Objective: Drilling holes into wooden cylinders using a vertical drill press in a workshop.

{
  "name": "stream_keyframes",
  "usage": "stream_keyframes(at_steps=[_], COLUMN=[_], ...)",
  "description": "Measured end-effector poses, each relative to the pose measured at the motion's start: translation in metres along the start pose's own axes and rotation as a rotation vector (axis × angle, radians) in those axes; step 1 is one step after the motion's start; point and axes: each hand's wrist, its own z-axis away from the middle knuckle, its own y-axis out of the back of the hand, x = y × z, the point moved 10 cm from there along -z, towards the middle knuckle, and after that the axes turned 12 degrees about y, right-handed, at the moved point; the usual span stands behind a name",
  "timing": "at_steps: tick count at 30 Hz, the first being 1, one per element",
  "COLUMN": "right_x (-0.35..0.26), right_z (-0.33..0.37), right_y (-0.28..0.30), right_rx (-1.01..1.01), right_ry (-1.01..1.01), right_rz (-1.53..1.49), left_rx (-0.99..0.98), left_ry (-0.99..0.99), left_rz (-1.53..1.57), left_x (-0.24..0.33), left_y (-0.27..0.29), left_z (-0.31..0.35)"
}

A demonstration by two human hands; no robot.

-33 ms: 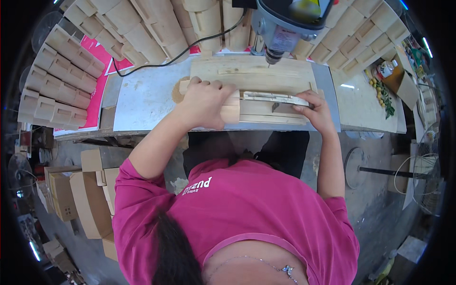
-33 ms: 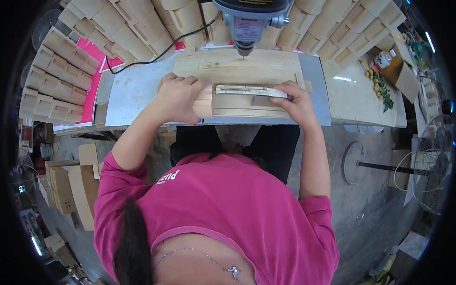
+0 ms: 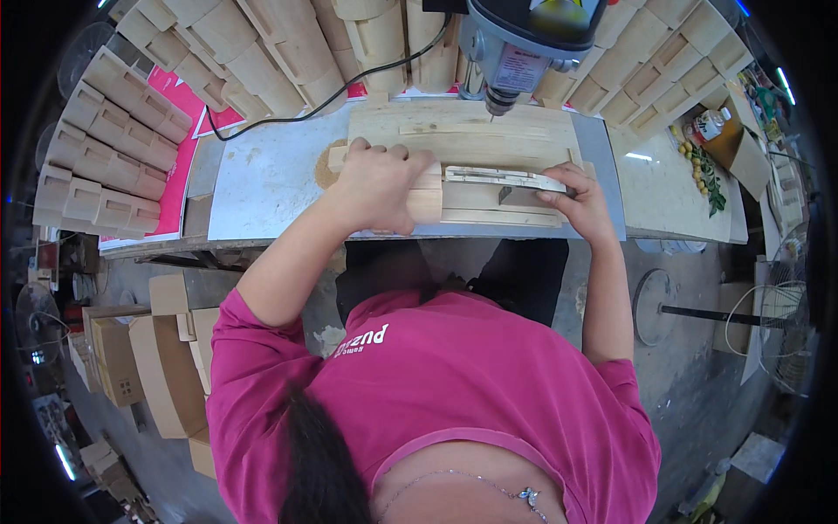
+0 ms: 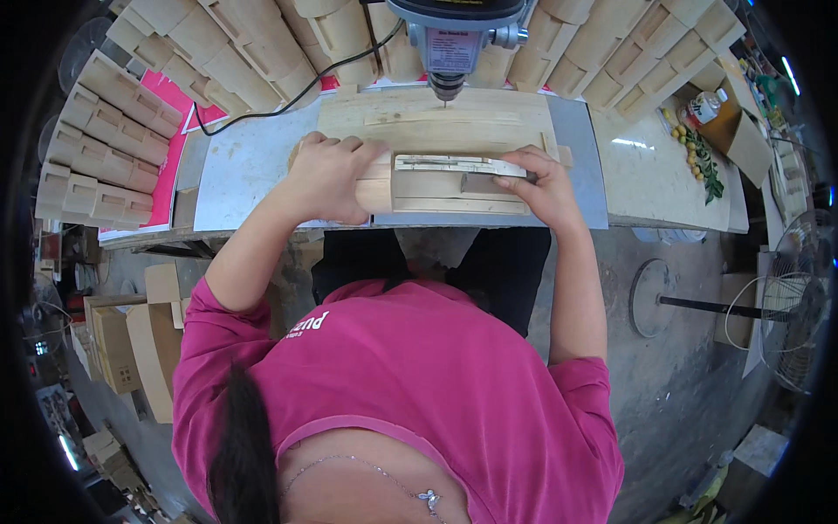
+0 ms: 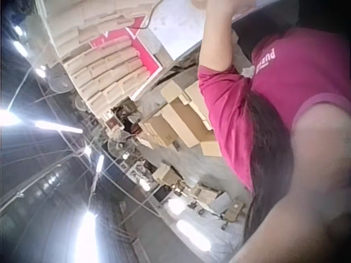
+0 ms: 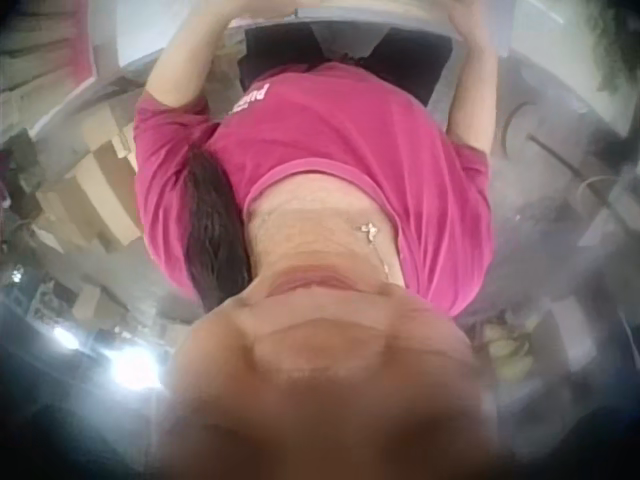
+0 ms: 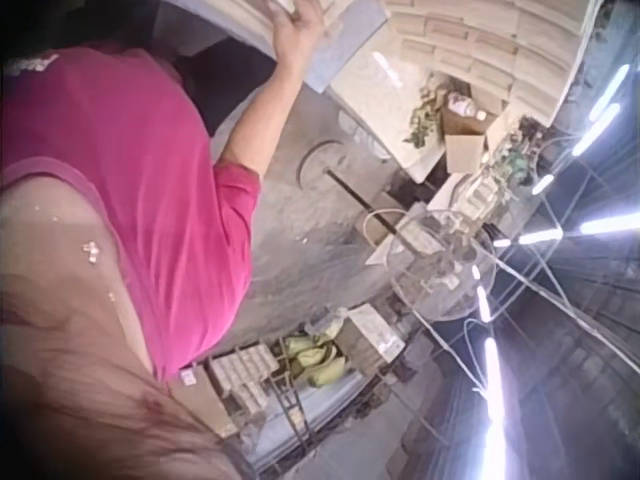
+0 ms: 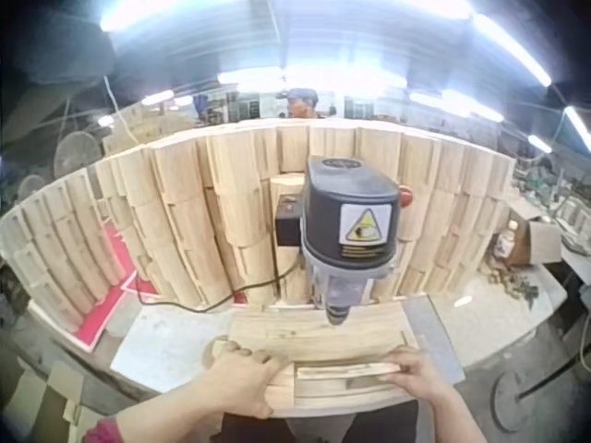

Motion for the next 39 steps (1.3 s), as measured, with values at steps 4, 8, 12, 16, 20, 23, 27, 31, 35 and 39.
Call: stream_keyframes(at_steps=[4,8,12,16,20,23,27,31,35,39], right_x=[0.001,0.0,0.002,-0.001,0.004,0.006,0.014,-0.001,-0.004,0.035], right_z=[0.004,0.002,0.002,0.0,-0.004,-0.008,-0.009,-0.007,0.011,0.04], right_y=[0.002,0.002,0.001,0.002,0.008,0.011,0.006,-0.006,0.017,0.023], right_rx=[0.003,0.006,-0.007,-0.008,-0.049,-0.087,-0.12,-0.091,0.158,0.158], right_ry=[-0.053,-0.004,-0.024,0.001,0.007,0.013,-0.026,0.044,0.118,-0.123], right_rz=[-0.007,-0.013,0.002,0.013,0.02,0.051,0.044,-0.015,0.217,0.309], left_rx=[0.003,-0.008,-0.044,-0.095,-0.129,-0.082,-0.05,0.273,0.681,0.469], left_ry=[0.032,0.032,0.017,-0.057,-0.079,-0.056,-0.018,-0.096,-0.059,0.214], left_rz=[-0.087,-0.132,-0.059,0.0,-0.07,-0.052,0.038,0.273,0.586,0.816], left_x=[0.004,0.002,-0.007,-0.004,0.012,0.018,0.036,0.046,-0.002,-0.038], left_y=[-0.004,-0.004,-0.009,-0.014,-0.011,-0.009,-0.015,0.0,0.033,-0.039], left_z=[-0.013,-0.017,-0.024,-0.029,-0.023,-0.022,-0.027,-0.024,0.016,0.04])
